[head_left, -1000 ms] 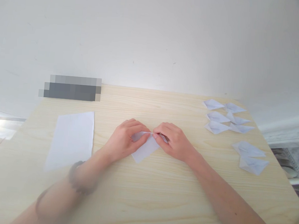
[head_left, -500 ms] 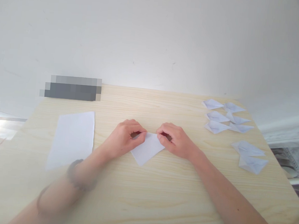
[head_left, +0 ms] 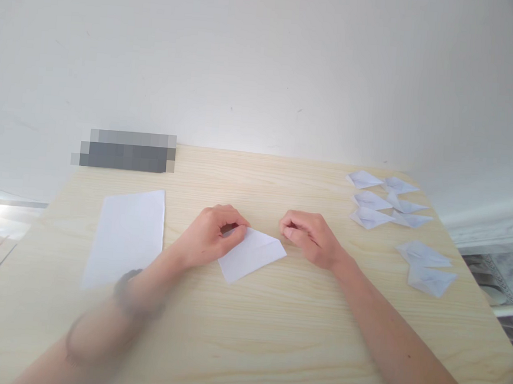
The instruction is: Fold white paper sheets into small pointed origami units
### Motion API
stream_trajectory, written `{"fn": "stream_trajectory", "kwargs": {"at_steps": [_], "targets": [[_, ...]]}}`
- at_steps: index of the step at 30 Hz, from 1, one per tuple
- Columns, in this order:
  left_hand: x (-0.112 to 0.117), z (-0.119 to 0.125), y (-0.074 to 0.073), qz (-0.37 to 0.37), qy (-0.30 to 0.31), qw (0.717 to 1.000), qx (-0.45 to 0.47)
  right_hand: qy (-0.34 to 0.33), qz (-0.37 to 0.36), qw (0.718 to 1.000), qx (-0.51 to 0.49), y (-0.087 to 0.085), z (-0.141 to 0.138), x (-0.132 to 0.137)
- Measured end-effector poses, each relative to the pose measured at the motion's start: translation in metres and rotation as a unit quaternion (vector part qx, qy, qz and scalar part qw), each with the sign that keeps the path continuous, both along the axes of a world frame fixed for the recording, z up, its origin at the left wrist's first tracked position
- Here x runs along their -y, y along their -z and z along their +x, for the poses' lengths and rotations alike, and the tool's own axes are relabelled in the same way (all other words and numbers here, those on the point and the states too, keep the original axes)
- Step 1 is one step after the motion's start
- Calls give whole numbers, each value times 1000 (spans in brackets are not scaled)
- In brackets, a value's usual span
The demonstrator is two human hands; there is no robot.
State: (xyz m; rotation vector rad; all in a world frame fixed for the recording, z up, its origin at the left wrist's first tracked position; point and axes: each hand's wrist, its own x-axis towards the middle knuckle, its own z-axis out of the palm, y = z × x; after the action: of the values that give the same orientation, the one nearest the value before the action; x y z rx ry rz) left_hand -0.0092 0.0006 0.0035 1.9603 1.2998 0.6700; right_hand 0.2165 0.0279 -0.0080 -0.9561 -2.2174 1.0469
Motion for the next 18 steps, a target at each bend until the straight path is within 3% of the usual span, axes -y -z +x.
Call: {"fn": "stream_trajectory", "kwargs": {"at_steps": [7,13,18], "targets": [[2,9,4,46,13,999,-26,-7,108,992,68,1,-19,6],[2,5,2,38,34,999,-19,-33,84,991,95,-6,-16,3],[2,-1,0,-24,-13,999,19,-34,40,994,96,-10,-1,2]]}}
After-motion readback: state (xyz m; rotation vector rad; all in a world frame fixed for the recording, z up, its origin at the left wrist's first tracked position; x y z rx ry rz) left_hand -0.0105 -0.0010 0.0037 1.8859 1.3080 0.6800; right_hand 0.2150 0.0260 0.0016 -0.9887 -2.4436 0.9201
